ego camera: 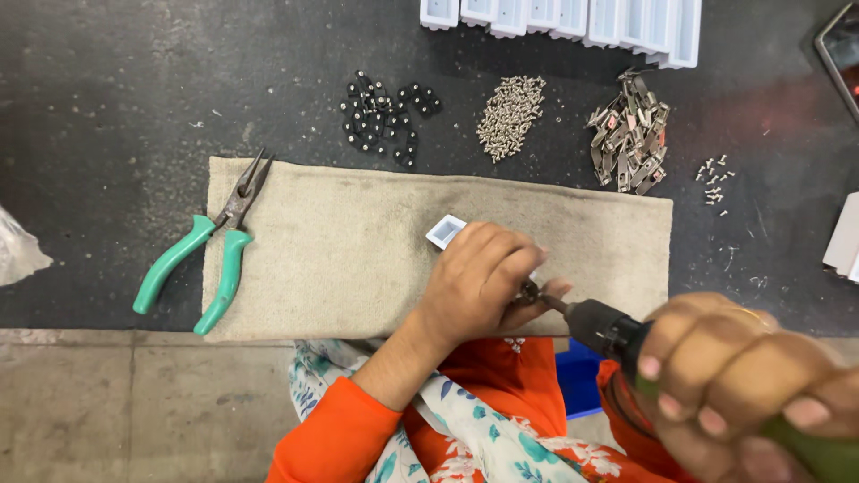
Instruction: The person assembles small white plastic electrical housings at a workbench. They hold a housing in one hand, pick small screws from piles on the bench, and drive the screws into the housing using an electric screwdriver, repeating the cycle for multiple housings.
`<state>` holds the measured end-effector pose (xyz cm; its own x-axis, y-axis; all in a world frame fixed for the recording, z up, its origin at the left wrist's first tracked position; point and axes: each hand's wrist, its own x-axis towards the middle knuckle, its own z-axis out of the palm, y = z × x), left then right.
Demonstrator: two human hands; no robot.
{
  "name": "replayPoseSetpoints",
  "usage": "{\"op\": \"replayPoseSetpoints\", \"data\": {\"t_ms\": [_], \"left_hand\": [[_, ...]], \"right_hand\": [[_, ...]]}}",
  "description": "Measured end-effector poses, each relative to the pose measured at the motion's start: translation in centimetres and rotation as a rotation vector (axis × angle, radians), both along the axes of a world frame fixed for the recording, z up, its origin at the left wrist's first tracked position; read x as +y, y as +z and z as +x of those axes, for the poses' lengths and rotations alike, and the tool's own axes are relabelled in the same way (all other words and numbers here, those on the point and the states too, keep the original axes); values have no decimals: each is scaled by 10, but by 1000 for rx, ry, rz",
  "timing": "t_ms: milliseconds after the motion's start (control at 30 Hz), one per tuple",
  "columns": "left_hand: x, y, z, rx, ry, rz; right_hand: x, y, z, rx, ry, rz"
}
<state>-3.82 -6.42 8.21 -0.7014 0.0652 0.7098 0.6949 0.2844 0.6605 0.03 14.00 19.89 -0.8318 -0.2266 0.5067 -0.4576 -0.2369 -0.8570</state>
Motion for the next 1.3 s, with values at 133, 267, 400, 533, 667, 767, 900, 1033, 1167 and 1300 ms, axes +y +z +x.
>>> {"op": "replayPoseSetpoints", "data": {"t_ms": [133, 267, 400, 533, 667, 767, 900, 1033, 1167, 1300], "left_hand": [[0, -1, 6, -14, 9, -35], [-1, -3, 10, -21, -4, -52], [0, 3, 14, -25, 63, -53], [5, 21, 26, -103, 158, 2], [10, 44, 47, -217, 209, 15], [11, 57, 59, -204, 209, 6], [13, 71, 68, -183, 176, -10], [12, 78, 74, -205, 153, -67], [12, 79, 75, -233, 129, -59], [12, 78, 69, -184, 109, -47]], "right_hand": [[-7, 1, -3, -7, 12, -16], [-17, 8, -16, -25, 69, -100], [-31, 28, -22, -30, -30, -207], [-38, 32, -16, 57, -278, -177], [-26, 10, -2, 207, -485, -99], [-23, -18, 13, 253, -626, -87], [-30, -40, 41, 6, -328, 252], [-39, -42, 42, 129, -417, 405], [-33, -42, 35, 169, -376, 426], [-26, -61, 31, 1, -249, 232]]}}
